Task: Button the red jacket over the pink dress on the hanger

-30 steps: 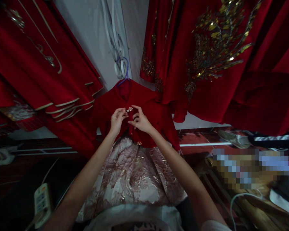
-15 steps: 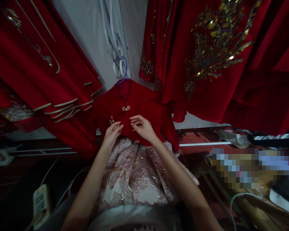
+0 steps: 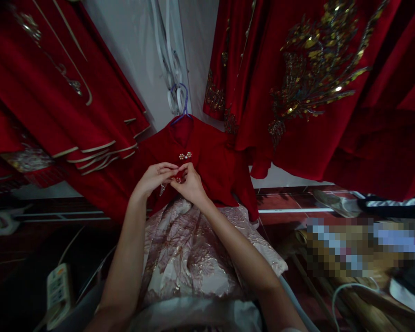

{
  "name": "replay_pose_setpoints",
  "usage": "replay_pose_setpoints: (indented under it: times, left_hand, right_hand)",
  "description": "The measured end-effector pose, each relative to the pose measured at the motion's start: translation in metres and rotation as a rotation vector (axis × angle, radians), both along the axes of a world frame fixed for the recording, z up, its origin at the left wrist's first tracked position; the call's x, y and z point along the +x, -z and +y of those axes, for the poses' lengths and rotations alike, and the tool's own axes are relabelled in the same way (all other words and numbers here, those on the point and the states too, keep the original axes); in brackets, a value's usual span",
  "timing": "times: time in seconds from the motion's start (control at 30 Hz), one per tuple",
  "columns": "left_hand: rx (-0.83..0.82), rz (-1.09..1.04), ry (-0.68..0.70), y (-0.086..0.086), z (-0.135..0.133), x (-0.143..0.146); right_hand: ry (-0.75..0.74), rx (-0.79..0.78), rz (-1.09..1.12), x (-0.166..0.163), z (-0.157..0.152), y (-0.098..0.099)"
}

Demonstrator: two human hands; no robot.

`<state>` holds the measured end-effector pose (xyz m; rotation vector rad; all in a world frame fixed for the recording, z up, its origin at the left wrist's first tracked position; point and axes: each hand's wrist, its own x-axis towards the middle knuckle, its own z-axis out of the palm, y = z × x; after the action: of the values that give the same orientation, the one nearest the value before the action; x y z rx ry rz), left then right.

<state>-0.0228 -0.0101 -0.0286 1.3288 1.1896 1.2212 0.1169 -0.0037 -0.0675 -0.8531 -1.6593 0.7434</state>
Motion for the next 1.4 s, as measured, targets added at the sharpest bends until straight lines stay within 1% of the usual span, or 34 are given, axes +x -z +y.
replay_pose_setpoints:
  times: [0.07, 0.1, 0.13, 0.17, 0.23, 0.27, 0.3, 0.33, 0.37, 0.43, 0.5, 0.57, 0.63, 0.77, 0.87, 0.93, 1.03, 1.07, 1.17, 1.27, 1.33, 1.4]
  left_hand:
    - [0.01, 0.046, 0.009, -0.008, 0.008, -0.004]
    - [0.055, 0.053, -0.032, -0.007, 0.012, -0.005]
    - [0.133, 0.055, -0.11, -0.003, 0.015, -0.005]
    - [0.234, 0.064, -0.224, 0.004, 0.017, -0.005]
    - [0.404, 0.133, -0.539, 0.023, 0.022, -0.003]
    - [0.432, 0.201, -0.689, 0.034, 0.024, -0.002]
    - [0.413, 0.267, -0.814, 0.046, 0.026, -0.001]
    - [0.374, 0.318, -0.866, 0.056, 0.029, 0.0]
    - [0.339, 0.344, -0.874, 0.065, 0.031, 0.001]
    - [0.308, 0.358, -0.841, 0.079, 0.036, 0.002]
    - [0.321, 0.363, -0.851, 0.086, 0.04, 0.003]
    - [0.334, 0.369, -0.884, 0.09, 0.043, 0.003]
    - [0.333, 0.335, -0.869, 0.093, 0.045, 0.002]
    - [0.296, 0.135, -0.705, 0.098, 0.049, -0.002]
    - [0.317, 0.048, -0.624, 0.099, 0.052, -0.004]
    - [0.325, 0.035, -0.637, 0.098, 0.051, -0.005]
    - [0.326, 0.034, -0.712, 0.094, 0.048, -0.006]
    - [0.34, 0.034, -0.708, 0.093, 0.046, -0.005]
    - [0.398, 0.071, -0.639, 0.089, 0.042, -0.004]
    - [0.42, 0.1, -0.671, 0.087, 0.041, -0.002]
    - [0.433, 0.057, -0.693, 0.085, 0.041, -0.002]
    - [0.441, 0.011, -0.658, 0.083, 0.039, -0.005]
  right_hand:
    - [0.02, 0.004, -0.009, -0.004, 0.007, -0.002]
    - [0.036, -0.002, -0.012, -0.007, 0.011, -0.002]
    - [0.06, -0.012, -0.011, -0.009, 0.016, -0.002]
    - [0.09, -0.024, -0.001, -0.012, 0.021, -0.001]
    - [0.124, -0.061, 0.051, -0.017, 0.031, 0.001]
    - [0.12, -0.093, 0.09, -0.021, 0.037, 0.002]
    - [0.104, -0.13, 0.124, -0.025, 0.042, 0.002]
    - [0.087, -0.166, 0.147, -0.029, 0.047, 0.002]
    - [0.08, -0.195, 0.155, -0.034, 0.052, 0.0]
    - [0.106, -0.209, 0.137, -0.044, 0.058, -0.003]
    - [0.15, -0.188, 0.126, -0.052, 0.06, -0.005]
    - [0.165, -0.171, 0.148, -0.056, 0.056, -0.003]
    - [0.14, -0.138, 0.166, -0.055, 0.049, 0.005]
    - [0.074, -0.11, 0.136, -0.047, 0.038, 0.027]
    - [0.073, -0.141, 0.13, -0.041, 0.038, 0.035]
    - [0.067, -0.155, 0.139, -0.04, 0.038, 0.035]
    - [0.073, -0.146, 0.151, -0.039, 0.037, 0.033]
    - [0.081, -0.136, 0.147, -0.039, 0.036, 0.032]
    - [0.119, -0.095, 0.131, -0.038, 0.035, 0.033]
    - [0.138, -0.089, 0.137, -0.037, 0.035, 0.035]
    - [0.121, -0.11, 0.144, -0.037, 0.035, 0.035]
    - [0.075, -0.122, 0.158, -0.038, 0.035, 0.035]
